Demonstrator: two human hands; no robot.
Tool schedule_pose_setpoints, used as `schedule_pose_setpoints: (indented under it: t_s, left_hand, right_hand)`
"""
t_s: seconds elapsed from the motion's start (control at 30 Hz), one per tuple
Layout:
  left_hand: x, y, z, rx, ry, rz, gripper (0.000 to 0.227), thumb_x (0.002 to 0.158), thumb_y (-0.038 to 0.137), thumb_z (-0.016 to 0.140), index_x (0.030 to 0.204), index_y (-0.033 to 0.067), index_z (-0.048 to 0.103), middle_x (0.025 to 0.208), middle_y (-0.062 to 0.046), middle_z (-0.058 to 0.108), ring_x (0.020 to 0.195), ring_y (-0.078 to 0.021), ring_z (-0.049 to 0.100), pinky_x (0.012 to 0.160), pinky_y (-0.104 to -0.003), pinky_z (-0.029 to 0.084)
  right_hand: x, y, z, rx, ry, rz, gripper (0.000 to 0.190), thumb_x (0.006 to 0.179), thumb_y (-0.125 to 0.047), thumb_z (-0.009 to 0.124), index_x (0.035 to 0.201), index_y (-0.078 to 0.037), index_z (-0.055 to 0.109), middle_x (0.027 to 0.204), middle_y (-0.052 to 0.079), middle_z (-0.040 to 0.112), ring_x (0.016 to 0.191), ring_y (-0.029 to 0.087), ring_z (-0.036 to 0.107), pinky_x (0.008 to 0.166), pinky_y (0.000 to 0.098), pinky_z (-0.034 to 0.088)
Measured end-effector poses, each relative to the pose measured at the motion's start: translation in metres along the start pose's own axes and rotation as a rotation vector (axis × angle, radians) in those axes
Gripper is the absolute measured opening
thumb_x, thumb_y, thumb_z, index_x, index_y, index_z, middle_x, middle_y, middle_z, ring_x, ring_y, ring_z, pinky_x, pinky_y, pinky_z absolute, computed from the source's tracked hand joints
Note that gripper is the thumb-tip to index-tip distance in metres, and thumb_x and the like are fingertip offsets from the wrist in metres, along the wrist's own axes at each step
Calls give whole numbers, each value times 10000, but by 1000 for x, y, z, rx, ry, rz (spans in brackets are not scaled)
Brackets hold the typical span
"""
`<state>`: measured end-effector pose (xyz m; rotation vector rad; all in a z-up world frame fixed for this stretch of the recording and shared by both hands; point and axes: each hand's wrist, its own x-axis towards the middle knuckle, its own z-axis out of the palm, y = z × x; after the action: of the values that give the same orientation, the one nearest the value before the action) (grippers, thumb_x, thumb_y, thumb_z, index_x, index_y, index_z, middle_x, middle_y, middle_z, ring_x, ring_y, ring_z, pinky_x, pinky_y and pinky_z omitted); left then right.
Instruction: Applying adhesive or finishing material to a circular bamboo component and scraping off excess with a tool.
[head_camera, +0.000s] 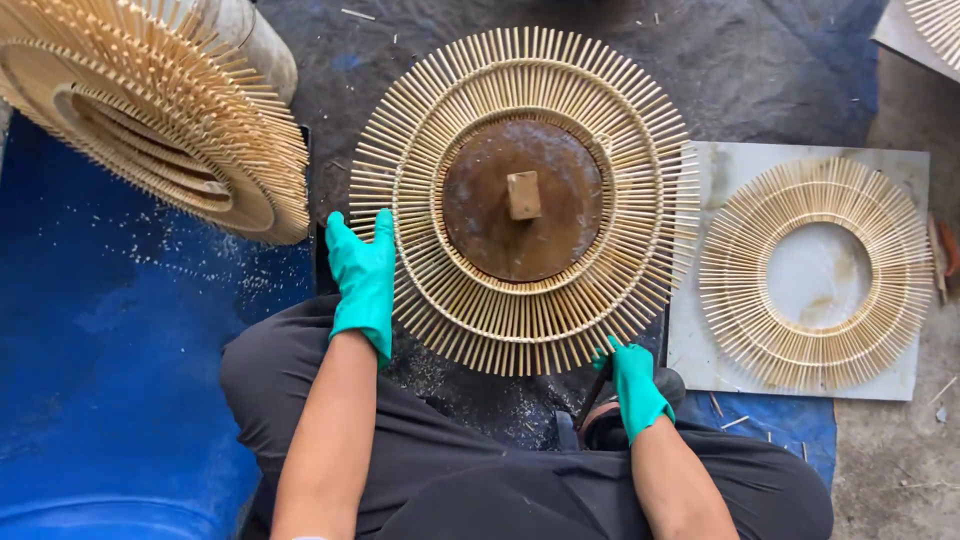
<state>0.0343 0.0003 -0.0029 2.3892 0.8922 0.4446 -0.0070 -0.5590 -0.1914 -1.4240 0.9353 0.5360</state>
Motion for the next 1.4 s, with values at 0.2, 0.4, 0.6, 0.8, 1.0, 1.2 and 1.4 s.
schedule_pose_setpoints:
  t_s: [0.2,0.4,0.6,0.8,1.0,1.2,1.4]
  left_hand:
    - [15,-17,6,-167,-180,-455,760,935,608,666,1316,-44,578,1184,-268,670,1057,-388,641,894,-465,504]
    - [16,-38,35,-409,-17,-588,562,945,541,677,1059,-7,729,874,-79,724,747,-157,612,674,-344,507]
    - [-13,-59,54,-631,202,-482,462,965,447,735,994,-14,743,837,-16,705,728,-99,572,671,-289,491]
    - [-19,-62,49,-672,185,-549,410,946,399,774,945,-7,724,801,16,651,695,-84,519,632,-285,461]
    - [-19,-60,36,-582,128,-531,447,996,390,768,873,-29,675,758,10,588,682,-111,453,614,-311,407]
    - [-34,-37,11,-546,133,-525,405,990,399,741,942,-2,716,808,-4,665,715,-113,538,652,-318,481]
    - [-18,83,-39,-216,64,28,463,957,320,735,1249,-24,632,1152,-169,679,1035,-321,647,911,-432,509]
  right_hand:
    - [23,-44,6,345,-217,-157,318,1033,-383,612,1000,-69,655,819,72,631,662,245,605,576,428,535]
    - [16,-133,9,516,-309,-235,384,1012,-465,575,980,-92,659,855,47,643,711,216,622,621,420,540]
    - [-63,-225,90,234,-7,-355,299,945,-376,725,1028,-89,706,943,43,755,758,164,715,695,373,603]
    - [-40,-217,80,149,35,-491,219,966,-255,802,988,-59,707,905,39,723,705,132,650,650,323,548]
    - [-81,-231,77,-107,130,-668,219,1016,-241,771,979,-31,721,882,36,692,740,114,600,659,311,503]
    - [-91,-207,68,-3,169,-595,214,982,-259,766,964,-52,713,855,42,716,689,134,638,620,316,553]
    - [-83,-181,42,-16,204,-480,258,994,-283,767,1002,-33,705,861,25,718,692,134,642,625,316,555]
